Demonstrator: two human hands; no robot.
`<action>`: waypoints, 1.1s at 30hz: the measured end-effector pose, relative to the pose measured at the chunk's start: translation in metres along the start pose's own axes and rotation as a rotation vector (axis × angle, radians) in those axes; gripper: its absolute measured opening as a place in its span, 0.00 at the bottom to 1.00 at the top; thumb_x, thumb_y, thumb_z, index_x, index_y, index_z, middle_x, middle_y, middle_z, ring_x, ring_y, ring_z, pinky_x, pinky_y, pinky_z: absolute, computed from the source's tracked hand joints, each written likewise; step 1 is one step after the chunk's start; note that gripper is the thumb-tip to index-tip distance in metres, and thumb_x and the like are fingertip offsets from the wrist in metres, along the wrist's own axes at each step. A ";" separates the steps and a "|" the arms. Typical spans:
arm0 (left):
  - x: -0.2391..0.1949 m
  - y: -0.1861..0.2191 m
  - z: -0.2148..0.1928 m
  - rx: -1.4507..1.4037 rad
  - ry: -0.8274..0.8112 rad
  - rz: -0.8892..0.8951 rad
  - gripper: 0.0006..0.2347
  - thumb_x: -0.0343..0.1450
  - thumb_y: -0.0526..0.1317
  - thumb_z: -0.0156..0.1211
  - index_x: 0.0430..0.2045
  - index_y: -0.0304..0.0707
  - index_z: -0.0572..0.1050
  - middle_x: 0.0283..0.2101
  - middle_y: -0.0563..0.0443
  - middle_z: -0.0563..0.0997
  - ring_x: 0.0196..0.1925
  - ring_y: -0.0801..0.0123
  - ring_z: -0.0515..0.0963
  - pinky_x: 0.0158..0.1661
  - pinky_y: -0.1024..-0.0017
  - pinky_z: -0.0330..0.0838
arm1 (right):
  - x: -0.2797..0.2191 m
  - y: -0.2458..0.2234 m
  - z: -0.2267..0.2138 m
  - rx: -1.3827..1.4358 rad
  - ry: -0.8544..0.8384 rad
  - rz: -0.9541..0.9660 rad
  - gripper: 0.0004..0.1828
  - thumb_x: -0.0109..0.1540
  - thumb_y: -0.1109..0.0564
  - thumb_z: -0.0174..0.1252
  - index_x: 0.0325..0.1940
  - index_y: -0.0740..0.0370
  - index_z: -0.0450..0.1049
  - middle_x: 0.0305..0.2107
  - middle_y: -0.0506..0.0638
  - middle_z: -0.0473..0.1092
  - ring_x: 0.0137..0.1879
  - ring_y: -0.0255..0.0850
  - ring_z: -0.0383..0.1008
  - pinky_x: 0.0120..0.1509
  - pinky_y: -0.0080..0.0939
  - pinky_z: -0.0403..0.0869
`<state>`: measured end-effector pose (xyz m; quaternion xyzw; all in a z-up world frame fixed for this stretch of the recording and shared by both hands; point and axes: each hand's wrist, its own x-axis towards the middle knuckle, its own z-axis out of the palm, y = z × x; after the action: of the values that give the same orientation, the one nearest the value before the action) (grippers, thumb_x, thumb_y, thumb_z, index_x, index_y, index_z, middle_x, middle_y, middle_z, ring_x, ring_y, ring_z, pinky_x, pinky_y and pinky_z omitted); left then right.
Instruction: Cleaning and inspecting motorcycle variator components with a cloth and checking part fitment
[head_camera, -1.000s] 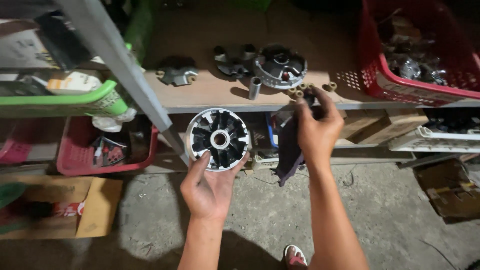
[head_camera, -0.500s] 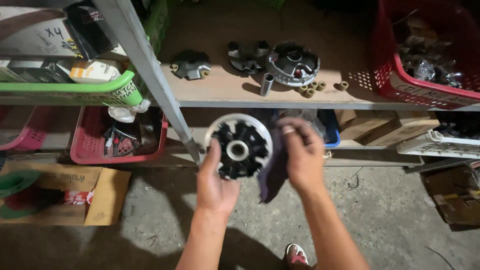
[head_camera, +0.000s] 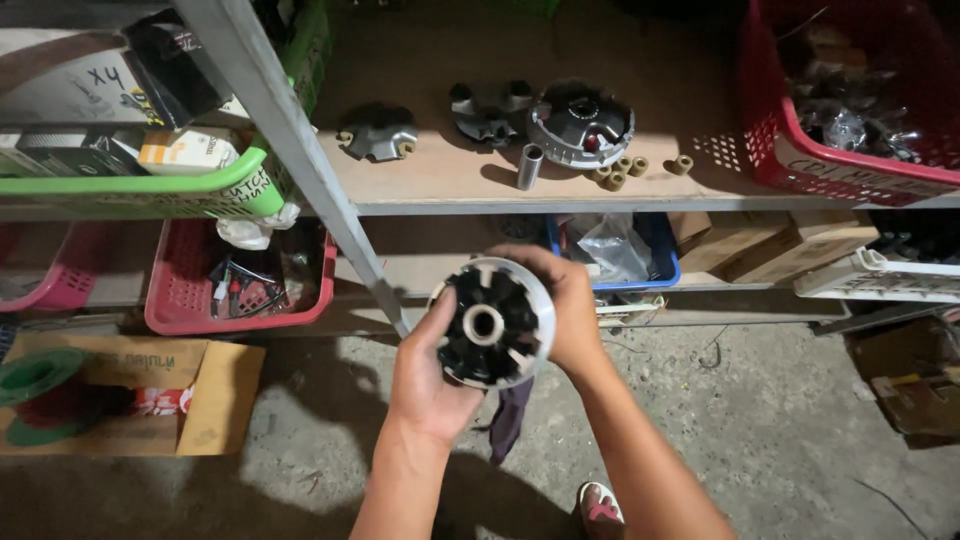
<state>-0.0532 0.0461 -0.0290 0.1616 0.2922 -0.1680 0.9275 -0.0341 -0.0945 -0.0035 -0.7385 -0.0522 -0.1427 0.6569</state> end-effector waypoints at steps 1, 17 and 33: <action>0.001 0.001 0.000 -0.001 -0.003 -0.003 0.16 0.69 0.43 0.64 0.48 0.35 0.80 0.47 0.35 0.82 0.53 0.46 0.81 0.57 0.43 0.73 | 0.004 0.002 0.000 -0.004 0.001 -0.002 0.15 0.55 0.58 0.71 0.46 0.59 0.84 0.34 0.49 0.82 0.44 0.36 0.80 0.57 0.37 0.76; -0.006 0.016 -0.001 -0.065 -0.018 0.197 0.14 0.69 0.42 0.67 0.47 0.38 0.81 0.47 0.38 0.84 0.52 0.52 0.83 0.56 0.50 0.76 | 0.069 0.025 0.016 -0.884 0.564 -0.429 0.23 0.59 0.49 0.74 0.57 0.43 0.77 0.39 0.49 0.67 0.40 0.59 0.79 0.39 0.62 0.79; -0.015 0.001 0.004 0.006 -0.012 0.387 0.14 0.71 0.37 0.63 0.48 0.24 0.79 0.44 0.31 0.83 0.47 0.49 0.83 0.53 0.47 0.78 | -0.032 -0.058 0.015 -0.344 0.149 -0.476 0.15 0.56 0.62 0.73 0.46 0.62 0.80 0.36 0.55 0.78 0.37 0.54 0.79 0.45 0.48 0.77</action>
<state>-0.0624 0.0492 -0.0170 0.2168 0.2494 0.0117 0.9438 -0.0777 -0.0683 0.0414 -0.7934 -0.1504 -0.3531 0.4725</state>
